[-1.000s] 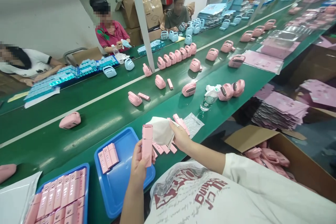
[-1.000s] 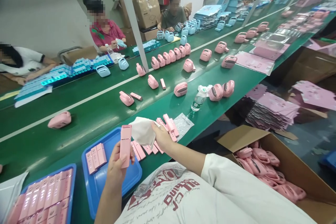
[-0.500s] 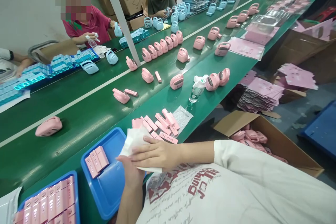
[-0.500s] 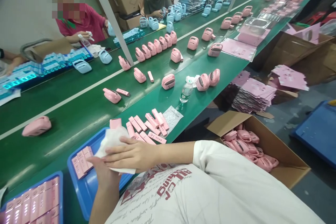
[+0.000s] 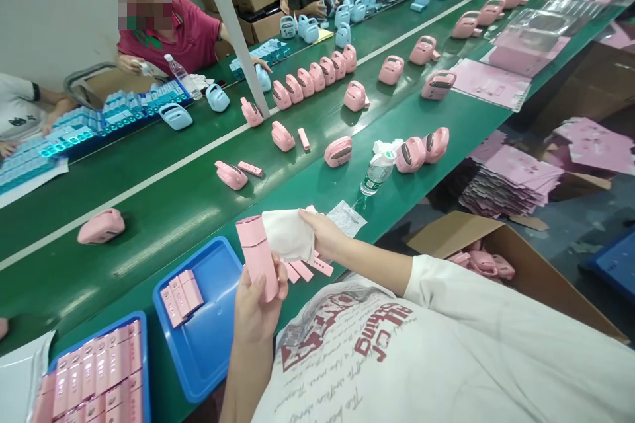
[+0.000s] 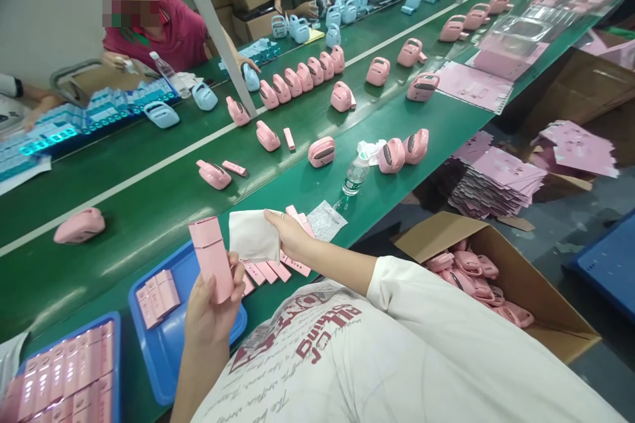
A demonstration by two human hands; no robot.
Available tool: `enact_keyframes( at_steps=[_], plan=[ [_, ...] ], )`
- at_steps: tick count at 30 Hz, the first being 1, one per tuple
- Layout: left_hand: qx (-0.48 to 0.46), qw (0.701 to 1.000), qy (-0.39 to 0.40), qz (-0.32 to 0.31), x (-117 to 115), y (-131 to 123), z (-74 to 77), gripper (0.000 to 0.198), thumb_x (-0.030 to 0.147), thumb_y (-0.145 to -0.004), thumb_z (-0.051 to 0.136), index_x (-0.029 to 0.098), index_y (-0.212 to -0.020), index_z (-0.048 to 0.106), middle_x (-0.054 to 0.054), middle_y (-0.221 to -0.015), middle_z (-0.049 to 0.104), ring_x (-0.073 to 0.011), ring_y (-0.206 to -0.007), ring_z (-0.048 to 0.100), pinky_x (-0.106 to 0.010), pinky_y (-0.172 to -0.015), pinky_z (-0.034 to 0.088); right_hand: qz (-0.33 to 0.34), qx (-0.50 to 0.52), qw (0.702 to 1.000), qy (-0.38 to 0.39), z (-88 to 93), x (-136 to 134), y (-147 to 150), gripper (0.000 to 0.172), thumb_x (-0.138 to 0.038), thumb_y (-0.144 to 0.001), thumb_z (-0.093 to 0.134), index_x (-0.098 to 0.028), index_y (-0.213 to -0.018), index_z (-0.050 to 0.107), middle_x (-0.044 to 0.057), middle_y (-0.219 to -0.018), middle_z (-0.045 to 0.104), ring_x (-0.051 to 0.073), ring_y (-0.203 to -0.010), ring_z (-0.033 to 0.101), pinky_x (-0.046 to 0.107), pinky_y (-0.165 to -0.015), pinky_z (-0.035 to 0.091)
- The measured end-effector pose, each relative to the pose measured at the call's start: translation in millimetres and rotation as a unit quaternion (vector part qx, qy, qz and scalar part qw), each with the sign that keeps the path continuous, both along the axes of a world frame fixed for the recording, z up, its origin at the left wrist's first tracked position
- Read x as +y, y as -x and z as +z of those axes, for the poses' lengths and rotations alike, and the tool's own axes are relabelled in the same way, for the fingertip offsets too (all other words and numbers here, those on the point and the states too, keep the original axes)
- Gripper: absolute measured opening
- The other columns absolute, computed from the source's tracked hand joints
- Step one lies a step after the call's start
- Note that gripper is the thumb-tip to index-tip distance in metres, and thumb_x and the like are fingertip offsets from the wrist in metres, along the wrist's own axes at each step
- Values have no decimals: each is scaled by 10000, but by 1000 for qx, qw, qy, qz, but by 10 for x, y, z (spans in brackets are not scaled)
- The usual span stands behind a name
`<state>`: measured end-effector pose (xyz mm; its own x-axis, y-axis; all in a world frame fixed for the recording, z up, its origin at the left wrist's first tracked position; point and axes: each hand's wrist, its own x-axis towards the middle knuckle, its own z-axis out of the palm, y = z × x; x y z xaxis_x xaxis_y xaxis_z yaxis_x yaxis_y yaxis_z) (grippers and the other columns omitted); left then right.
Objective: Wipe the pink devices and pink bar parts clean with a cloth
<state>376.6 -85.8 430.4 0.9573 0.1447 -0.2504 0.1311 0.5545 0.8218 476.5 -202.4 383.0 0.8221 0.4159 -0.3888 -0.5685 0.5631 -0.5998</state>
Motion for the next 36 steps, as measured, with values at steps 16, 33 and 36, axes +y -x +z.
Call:
enact_keyframes(
  at_steps=[16, 33, 36],
  plan=[
    [-11, 983, 184, -23, -29, 6, -76, 495, 396, -777, 558, 172, -1218, 559, 4, -678, 481, -70, -454, 396, -216, -441, 381, -3, 19, 1000, 18, -59, -118, -28, 269, -414, -772, 628, -152, -829, 651, 54, -829, 730, 212, -910, 674, 351, -869, 514],
    [314, 940, -103, 86, 522, 179, -1228, 269, 228, -802, 548, 153, -1059, 528, 31, -597, 527, -72, -423, 476, -163, -397, 342, 395, -432, 748, 311, -658, -137, 770, 420, -367, -941, 350, -132, -1172, 611, 116, -1158, 654, 231, -1059, 616, 351, -914, 463],
    [311, 929, -182, 89, 698, 104, -1425, 403, 211, -810, 566, 191, -1195, 450, 43, -662, 532, -59, -448, 485, -152, -402, 333, 357, -400, 783, 316, -736, -242, 844, 463, -436, -934, 341, -131, -1142, 622, 126, -1152, 651, 241, -1055, 606, 371, -918, 451]
  ],
)
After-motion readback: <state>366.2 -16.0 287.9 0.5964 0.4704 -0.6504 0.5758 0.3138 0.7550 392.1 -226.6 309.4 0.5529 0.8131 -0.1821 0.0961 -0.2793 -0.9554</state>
